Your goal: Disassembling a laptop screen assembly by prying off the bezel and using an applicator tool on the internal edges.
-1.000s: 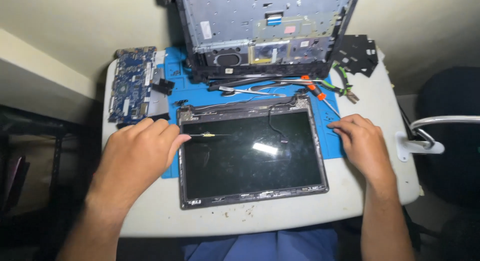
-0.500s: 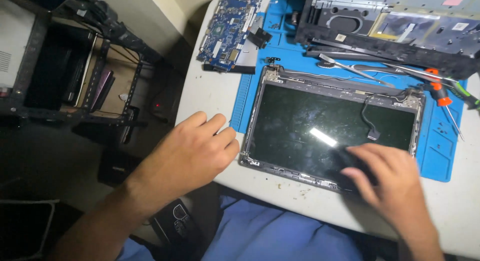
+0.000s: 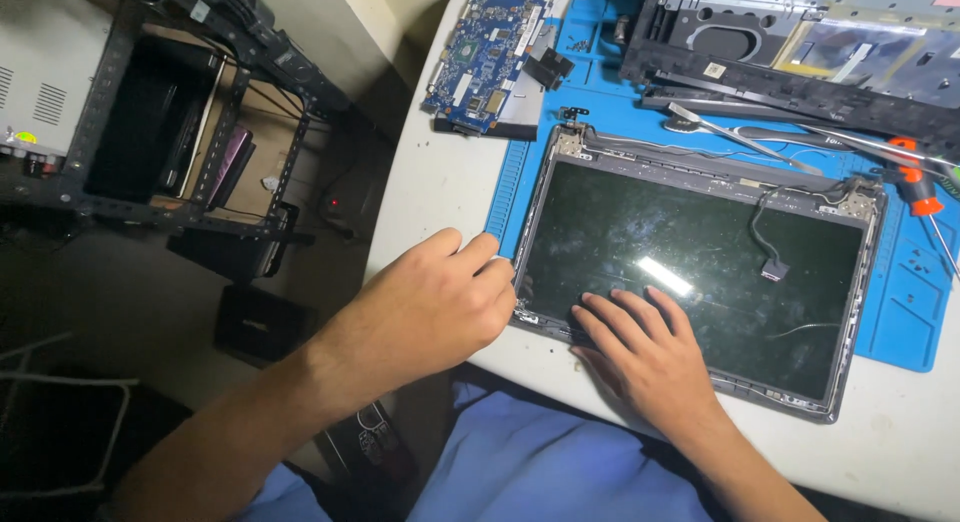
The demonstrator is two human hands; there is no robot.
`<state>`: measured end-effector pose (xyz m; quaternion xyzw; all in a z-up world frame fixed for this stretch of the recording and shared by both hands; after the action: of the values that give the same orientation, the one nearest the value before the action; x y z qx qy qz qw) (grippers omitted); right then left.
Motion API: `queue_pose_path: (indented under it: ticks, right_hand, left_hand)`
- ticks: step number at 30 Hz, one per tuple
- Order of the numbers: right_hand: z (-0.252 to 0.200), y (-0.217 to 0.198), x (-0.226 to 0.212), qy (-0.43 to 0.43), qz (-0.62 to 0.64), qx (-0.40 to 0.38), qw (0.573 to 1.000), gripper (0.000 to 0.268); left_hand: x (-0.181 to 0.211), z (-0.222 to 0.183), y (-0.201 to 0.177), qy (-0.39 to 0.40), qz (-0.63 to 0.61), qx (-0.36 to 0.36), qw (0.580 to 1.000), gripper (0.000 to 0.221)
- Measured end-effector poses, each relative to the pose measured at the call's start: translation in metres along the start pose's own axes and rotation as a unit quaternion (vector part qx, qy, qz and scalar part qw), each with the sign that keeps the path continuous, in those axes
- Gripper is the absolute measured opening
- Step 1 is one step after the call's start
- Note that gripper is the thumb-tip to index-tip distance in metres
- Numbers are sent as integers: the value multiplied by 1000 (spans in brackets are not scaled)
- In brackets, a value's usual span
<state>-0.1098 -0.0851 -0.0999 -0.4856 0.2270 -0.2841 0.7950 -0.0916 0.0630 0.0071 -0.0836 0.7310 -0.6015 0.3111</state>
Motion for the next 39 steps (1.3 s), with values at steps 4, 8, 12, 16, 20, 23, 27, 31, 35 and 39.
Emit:
queue_pose_path:
  ticks: [4, 8, 12, 16, 20, 23, 27, 31, 35, 39]
  right_hand:
    - [0, -1, -2, -4, -7, 6, 1000, 34]
    - [-2, -2, -2, 0, 14, 18, 1000, 33]
    - [-5, 1, -2, 0, 22, 25, 999, 34]
    - [-15, 14, 1, 40, 9, 0, 999, 37]
    - [-17, 18, 0, 48, 9, -13, 999, 42]
    - [-22, 22, 2, 55, 4, -18, 998, 42]
    - [-15, 15, 2, 59, 3, 0, 998, 40]
    - [-13, 11, 0, 60, 5, 0, 998, 38]
    - [-15, 15, 0, 57, -5, -7, 998, 38]
    - [-18, 19, 1, 62, 1, -21, 998, 42]
  left_hand:
    - [2, 2, 0, 3, -1, 0, 1000, 31]
    - [7, 9, -7, 9, -8, 30, 999, 32]
    - [18, 17, -13, 27, 20, 51, 998, 32]
    - [19, 27, -21, 44, -75, 99, 991, 18]
    - [25, 36, -18, 55, -64, 88, 992, 21]
    - [32, 38, -17, 59, -46, 77, 994, 22]
    - [35, 40, -11, 77, 8, 11, 997, 22]
    - [34, 44, -6, 81, -6, -31, 996, 24]
    - [32, 45, -18, 82, -26, -36, 996, 20]
    - [31, 51, -17, 59, -28, -48, 997, 23]
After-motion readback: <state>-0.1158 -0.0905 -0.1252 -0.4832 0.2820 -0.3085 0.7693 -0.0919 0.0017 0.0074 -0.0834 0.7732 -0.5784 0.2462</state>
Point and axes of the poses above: each hand's wrist, its own z-axis towards the middle knuckle, its own y-axis out of the palm, x = y × z, the point moved 8 cm from there along z, towards the middle knuckle, and after that the axes turned 2 degrees about y, right-handed, at the moved point
